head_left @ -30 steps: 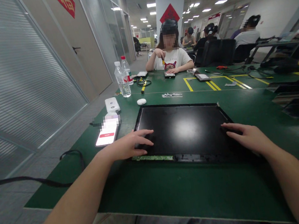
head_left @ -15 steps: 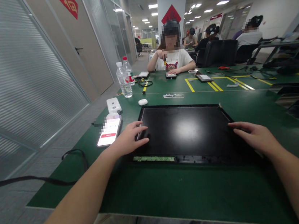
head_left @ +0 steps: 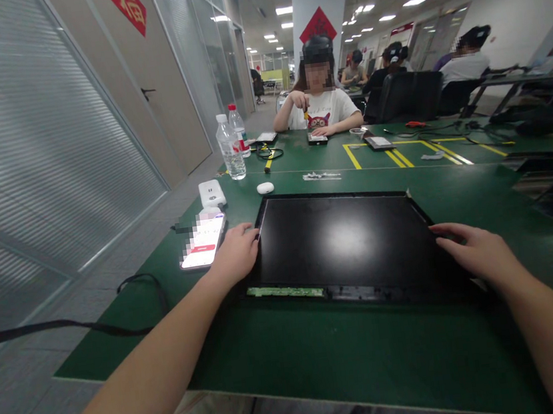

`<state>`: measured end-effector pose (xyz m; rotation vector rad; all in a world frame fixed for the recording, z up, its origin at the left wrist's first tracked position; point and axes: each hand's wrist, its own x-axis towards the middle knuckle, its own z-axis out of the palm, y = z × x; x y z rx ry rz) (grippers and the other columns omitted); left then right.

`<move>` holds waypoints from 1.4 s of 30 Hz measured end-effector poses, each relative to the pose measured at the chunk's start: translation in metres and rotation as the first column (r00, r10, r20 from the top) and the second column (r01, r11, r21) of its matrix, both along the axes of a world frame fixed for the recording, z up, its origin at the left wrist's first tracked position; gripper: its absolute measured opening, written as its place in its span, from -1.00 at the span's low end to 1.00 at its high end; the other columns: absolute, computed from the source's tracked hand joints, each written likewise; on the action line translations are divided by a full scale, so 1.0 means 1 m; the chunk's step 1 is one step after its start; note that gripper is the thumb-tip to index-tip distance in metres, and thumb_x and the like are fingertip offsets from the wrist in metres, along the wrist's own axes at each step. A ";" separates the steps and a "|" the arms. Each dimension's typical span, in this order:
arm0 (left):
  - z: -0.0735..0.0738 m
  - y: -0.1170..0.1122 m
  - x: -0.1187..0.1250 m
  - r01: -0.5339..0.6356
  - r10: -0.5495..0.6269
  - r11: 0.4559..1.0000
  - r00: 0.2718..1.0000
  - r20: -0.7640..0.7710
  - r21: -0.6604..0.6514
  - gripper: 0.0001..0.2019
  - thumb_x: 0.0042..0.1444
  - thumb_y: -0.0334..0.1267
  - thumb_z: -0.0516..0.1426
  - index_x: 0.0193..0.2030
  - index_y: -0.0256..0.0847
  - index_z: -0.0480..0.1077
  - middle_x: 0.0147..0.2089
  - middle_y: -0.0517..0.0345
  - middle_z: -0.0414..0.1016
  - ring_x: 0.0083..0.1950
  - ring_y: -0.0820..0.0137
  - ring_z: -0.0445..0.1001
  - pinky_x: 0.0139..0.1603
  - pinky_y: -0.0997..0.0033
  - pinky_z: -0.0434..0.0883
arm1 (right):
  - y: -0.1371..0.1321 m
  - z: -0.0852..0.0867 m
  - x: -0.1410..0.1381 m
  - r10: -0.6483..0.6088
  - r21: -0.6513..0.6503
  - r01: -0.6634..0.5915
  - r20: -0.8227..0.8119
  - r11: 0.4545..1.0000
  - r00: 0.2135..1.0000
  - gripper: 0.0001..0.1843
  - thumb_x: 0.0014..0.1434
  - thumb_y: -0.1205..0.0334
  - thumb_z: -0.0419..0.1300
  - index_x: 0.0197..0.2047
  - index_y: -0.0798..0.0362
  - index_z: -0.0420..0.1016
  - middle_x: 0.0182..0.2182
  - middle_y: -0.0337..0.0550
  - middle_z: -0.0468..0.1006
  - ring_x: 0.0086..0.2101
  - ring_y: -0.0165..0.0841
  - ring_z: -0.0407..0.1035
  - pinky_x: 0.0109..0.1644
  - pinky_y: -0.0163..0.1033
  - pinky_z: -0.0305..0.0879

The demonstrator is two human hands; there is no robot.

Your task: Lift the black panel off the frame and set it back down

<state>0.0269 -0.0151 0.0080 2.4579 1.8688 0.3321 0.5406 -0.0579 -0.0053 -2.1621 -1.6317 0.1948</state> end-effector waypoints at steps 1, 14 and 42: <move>0.000 0.000 0.000 -0.002 0.002 1.000 1.000 -0.005 0.007 -0.53 0.45 -0.28 -0.03 0.29 -0.40 0.56 0.41 -0.36 0.46 0.43 -0.13 0.43 0.49 -0.14 0.36 | 0.000 -0.001 -0.001 0.000 0.009 0.000 0.009 1.000 1.000 -0.52 0.10 -0.07 0.21 -0.01 -0.13 0.77 -0.39 -0.07 0.68 -0.38 -0.09 0.53 -0.21 0.04 0.46; -0.002 0.001 0.001 0.017 -0.017 1.000 1.000 0.021 0.007 -0.54 0.37 -0.36 -0.01 0.22 -0.18 0.64 0.32 -0.13 0.57 0.31 -0.04 0.51 0.42 -0.10 0.45 | 0.006 -0.013 0.013 0.035 0.085 -0.027 -0.095 0.996 0.995 -0.43 -0.18 0.24 0.21 -0.08 -0.16 0.80 -0.39 -0.04 0.67 -0.43 -0.15 0.51 -0.36 -0.08 0.40; -0.003 0.003 0.000 0.026 -0.025 1.000 0.999 0.040 -0.009 -0.54 0.38 -0.33 -0.02 0.22 -0.19 0.63 0.34 -0.15 0.56 0.32 -0.05 0.52 0.42 -0.09 0.45 | 0.009 -0.013 0.005 -0.054 0.013 0.060 -0.270 0.998 0.961 -0.48 -0.27 0.29 0.13 -0.20 -0.06 0.70 -0.42 -0.11 0.61 -0.41 -0.20 0.43 -0.22 -0.07 0.36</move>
